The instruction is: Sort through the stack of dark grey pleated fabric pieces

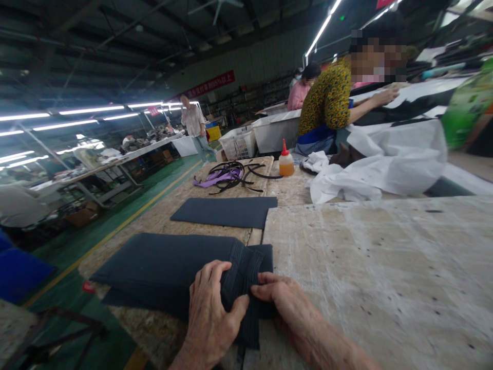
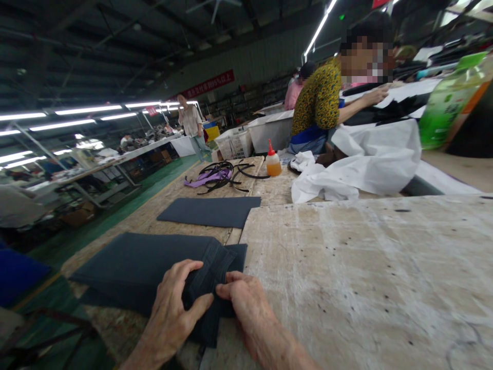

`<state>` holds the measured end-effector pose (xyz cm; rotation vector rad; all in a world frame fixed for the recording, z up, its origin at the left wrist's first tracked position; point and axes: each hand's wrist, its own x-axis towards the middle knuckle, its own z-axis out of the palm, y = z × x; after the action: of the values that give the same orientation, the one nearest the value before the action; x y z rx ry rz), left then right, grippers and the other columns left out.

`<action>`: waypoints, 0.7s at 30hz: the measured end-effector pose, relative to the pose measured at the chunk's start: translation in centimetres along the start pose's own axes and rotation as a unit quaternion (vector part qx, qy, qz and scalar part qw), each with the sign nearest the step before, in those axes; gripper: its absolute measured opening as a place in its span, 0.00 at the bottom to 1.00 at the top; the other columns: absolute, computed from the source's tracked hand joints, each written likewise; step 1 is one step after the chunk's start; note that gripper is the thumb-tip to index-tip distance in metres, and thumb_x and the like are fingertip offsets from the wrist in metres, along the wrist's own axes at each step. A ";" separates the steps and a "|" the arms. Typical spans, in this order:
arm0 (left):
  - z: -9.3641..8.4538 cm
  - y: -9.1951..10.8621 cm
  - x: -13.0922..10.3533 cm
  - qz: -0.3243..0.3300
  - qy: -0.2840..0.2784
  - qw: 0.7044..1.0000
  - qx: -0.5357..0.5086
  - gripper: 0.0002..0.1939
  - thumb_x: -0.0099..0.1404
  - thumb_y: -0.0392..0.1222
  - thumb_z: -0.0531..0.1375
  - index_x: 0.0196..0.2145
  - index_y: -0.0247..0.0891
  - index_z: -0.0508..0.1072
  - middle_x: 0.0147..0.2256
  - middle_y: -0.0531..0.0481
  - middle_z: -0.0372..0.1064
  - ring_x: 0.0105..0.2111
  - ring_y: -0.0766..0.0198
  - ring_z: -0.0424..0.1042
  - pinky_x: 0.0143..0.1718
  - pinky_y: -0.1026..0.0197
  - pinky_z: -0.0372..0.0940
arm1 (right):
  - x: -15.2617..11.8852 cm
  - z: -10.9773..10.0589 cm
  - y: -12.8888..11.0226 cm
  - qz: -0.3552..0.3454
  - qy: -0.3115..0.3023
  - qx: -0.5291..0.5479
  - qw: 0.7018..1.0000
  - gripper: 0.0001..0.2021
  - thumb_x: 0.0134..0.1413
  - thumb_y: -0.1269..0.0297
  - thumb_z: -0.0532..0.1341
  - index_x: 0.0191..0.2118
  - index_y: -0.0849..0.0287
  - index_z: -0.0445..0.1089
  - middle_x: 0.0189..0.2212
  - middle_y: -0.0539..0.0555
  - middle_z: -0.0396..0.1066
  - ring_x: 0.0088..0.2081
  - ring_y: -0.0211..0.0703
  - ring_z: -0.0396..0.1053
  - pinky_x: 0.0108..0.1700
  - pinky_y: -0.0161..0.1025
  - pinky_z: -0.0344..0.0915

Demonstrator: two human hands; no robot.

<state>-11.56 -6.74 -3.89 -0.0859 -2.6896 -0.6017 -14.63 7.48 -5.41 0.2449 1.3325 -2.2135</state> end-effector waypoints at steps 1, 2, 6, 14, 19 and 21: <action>0.0 0.0 0.0 -0.003 0.001 1.000 -0.001 0.21 0.53 0.40 0.56 0.46 0.39 0.62 0.46 0.46 0.60 0.49 0.55 0.57 0.50 0.48 0.53 | 0.1 0.0 0.0 0.000 -0.007 0.001 1.000 0.11 0.25 0.64 0.60 0.24 0.60 0.64 0.23 0.50 0.64 0.30 0.44 0.62 0.31 0.36 0.56; 0.0 0.1 -0.1 -0.009 0.001 1.000 -0.002 0.21 0.53 0.40 0.56 0.46 0.38 0.62 0.46 0.46 0.60 0.49 0.55 0.57 0.50 0.48 0.53 | 0.1 0.0 0.1 0.001 -0.014 0.001 1.000 0.11 0.25 0.65 0.60 0.23 0.60 0.64 0.22 0.50 0.63 0.29 0.44 0.63 0.31 0.36 0.57; -0.1 0.3 0.0 -0.022 -0.004 1.000 -0.005 0.21 0.53 0.39 0.56 0.46 0.39 0.62 0.46 0.46 0.60 0.49 0.55 0.57 0.50 0.48 0.52 | 0.3 -0.1 0.1 0.000 -0.027 0.003 1.000 0.11 0.25 0.65 0.60 0.24 0.60 0.64 0.21 0.50 0.63 0.29 0.45 0.63 0.31 0.37 0.58; 0.1 0.0 0.0 0.006 0.010 1.000 0.006 0.20 0.55 0.37 0.55 0.47 0.40 0.61 0.47 0.47 0.60 0.49 0.56 0.57 0.50 0.48 0.53 | 0.1 -0.1 0.1 0.002 -0.030 0.001 1.000 0.12 0.25 0.64 0.59 0.25 0.60 0.64 0.21 0.50 0.63 0.29 0.44 0.63 0.31 0.36 0.59; 0.0 0.0 0.0 0.018 0.009 1.000 0.017 0.20 0.55 0.38 0.55 0.47 0.38 0.61 0.46 0.45 0.60 0.49 0.54 0.58 0.50 0.47 0.54 | 0.3 -0.1 0.2 0.003 -0.030 0.000 1.000 0.11 0.25 0.65 0.59 0.24 0.60 0.64 0.21 0.50 0.63 0.28 0.43 0.62 0.31 0.36 0.58; 0.0 0.1 0.0 0.015 0.006 1.000 0.020 0.20 0.55 0.39 0.55 0.47 0.38 0.61 0.46 0.45 0.60 0.49 0.54 0.58 0.50 0.47 0.54 | 0.3 0.0 0.1 0.003 -0.026 -0.001 1.000 0.10 0.25 0.65 0.59 0.24 0.60 0.63 0.20 0.50 0.62 0.28 0.43 0.62 0.31 0.36 0.58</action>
<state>-11.50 -6.62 -3.84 -0.1117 -2.6817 -0.5381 -14.83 7.36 -5.66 0.1894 1.3053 -2.1979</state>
